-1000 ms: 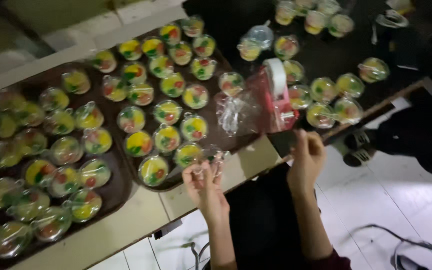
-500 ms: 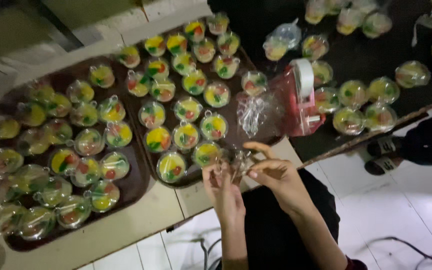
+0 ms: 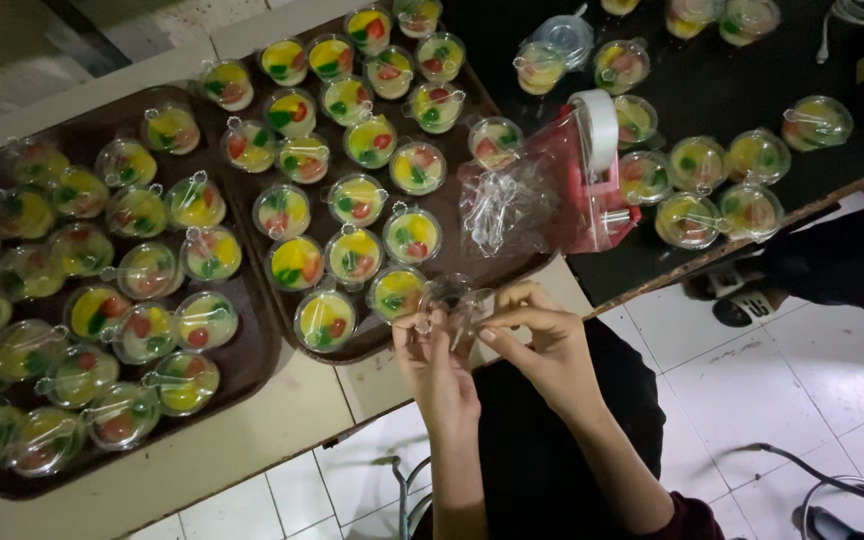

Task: The person organizes and packages small plastic containers of multi-colored pudding on trays, using a tape dispenser to seal bags containing multiple pudding cups.

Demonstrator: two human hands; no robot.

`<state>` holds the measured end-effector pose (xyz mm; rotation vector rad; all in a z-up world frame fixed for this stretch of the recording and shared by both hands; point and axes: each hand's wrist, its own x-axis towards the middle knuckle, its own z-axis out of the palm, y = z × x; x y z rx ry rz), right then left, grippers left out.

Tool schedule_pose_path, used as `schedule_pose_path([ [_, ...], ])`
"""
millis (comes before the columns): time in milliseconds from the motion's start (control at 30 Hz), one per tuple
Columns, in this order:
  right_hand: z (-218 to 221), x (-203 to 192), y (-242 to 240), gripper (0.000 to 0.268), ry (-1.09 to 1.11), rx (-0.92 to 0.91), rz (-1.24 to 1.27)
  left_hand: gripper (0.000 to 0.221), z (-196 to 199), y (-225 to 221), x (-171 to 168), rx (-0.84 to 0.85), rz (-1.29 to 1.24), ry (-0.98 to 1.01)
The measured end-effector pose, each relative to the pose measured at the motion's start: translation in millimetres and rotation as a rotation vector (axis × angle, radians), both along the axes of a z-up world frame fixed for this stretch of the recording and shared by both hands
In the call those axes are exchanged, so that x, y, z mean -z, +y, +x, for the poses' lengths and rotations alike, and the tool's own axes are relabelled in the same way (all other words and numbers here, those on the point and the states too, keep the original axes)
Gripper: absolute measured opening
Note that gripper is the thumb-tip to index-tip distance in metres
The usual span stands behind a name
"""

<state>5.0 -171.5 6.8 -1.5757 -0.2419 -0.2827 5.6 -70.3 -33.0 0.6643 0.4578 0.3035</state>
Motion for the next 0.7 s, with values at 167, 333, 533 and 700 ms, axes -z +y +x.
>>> schedule_pose_path([
  [167, 1, 1, 1, 0.007, -0.014, -0.027, 0.004, 0.016, 4, 0, 19, -0.005, 0.001, 0.004],
  [333, 1, 3, 1, 0.005, -0.043, -0.055, 0.048, 0.017, 5, -1, 27, -0.016, 0.003, 0.031],
  [533, -1, 3, 10, 0.004, 0.017, -0.025, 0.192, 0.014, 5, -3, 18, -0.028, -0.002, 0.0],
  [700, 0, 3, 14, 0.006, 0.143, 0.132, 0.115, 0.017, 2, -6, 13, -0.037, 0.025, 0.019],
])
